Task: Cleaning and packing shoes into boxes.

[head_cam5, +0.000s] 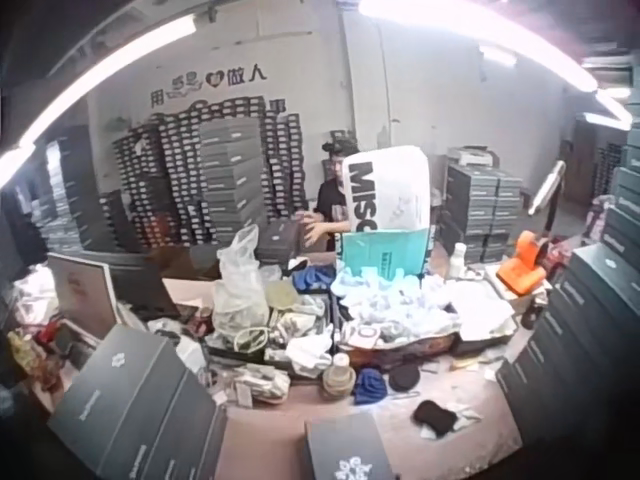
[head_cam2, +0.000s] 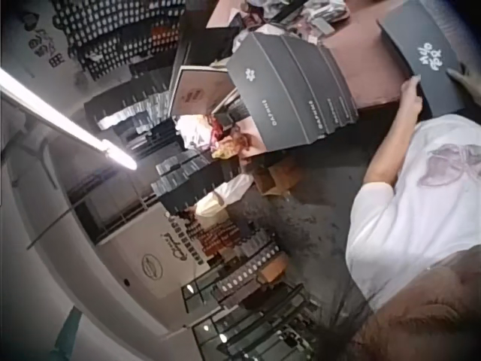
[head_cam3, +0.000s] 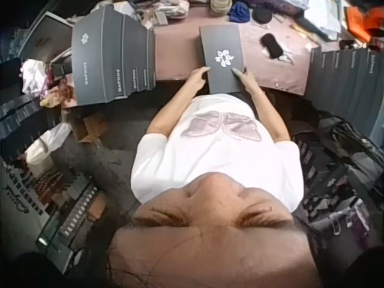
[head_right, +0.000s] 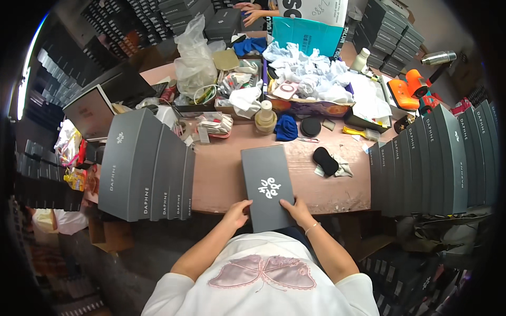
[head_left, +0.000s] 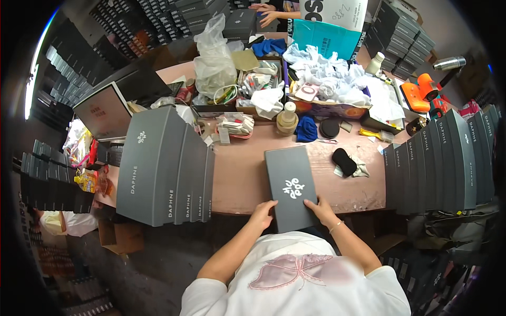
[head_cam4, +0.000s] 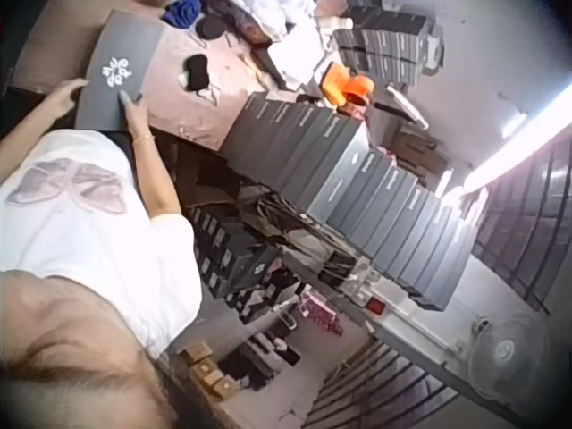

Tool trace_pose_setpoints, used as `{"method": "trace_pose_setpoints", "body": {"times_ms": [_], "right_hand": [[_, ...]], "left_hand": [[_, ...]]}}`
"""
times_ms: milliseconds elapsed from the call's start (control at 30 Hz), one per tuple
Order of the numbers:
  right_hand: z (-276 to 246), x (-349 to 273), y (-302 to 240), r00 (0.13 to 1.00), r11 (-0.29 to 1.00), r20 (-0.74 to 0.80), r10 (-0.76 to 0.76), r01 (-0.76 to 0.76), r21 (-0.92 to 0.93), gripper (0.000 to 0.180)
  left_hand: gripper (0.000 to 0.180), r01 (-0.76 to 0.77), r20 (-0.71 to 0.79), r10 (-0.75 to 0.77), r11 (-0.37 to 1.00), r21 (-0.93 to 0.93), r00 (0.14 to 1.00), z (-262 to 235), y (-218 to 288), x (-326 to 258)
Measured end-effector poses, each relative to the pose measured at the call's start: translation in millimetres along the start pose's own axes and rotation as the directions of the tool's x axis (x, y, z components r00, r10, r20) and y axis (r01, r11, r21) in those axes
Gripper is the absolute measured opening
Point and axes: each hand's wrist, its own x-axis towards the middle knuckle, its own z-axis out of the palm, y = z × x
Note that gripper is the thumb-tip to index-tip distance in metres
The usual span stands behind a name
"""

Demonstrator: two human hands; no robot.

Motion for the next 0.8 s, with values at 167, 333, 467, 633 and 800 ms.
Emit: {"method": "trace_pose_setpoints", "body": {"times_ms": [167,333,467,633,800], "right_hand": [[-50.5,3.5,-33.5,0.969,0.872,0.177,0.173,-0.234,0.431,0.047],[-0.7,-12.1,-65.5,0.987,0.968,0.091,-0.133,0.109,0.226,0.043],[60.1,-43.4,-107.7,0.69,0.879,0.585,-0.427,0.469,0.09,0.045],[-18.5,7.5,-78.9,0.909,0.774,0.104,-0.403,0.399,-0.492,0.035],[25.3,21.0,-20.9,0.892,0.694,0.201,-0.404,0.442,-0.568,0.048]], "left_hand": [[0.037,-0.12,0.159,0.133,0.989,-0.089,0.978,62.9,51.0,-9.5],[0.052,-0.559,0.102,0.597,0.658,0.505,0.795,40.4,74.5,-34.9],[0.067,-0.603,0.048,0.613,0.786,-0.134,0.789,-27.9,134.3,-59.4],[0.06,-0.253,0.057,0.878,0.074,0.965,0.475,-38.4,147.6,-55.9],[0.043,-0.655,0.537,0.572,0.001,0.756,0.621,55.9,78.8,-26.9]]}}
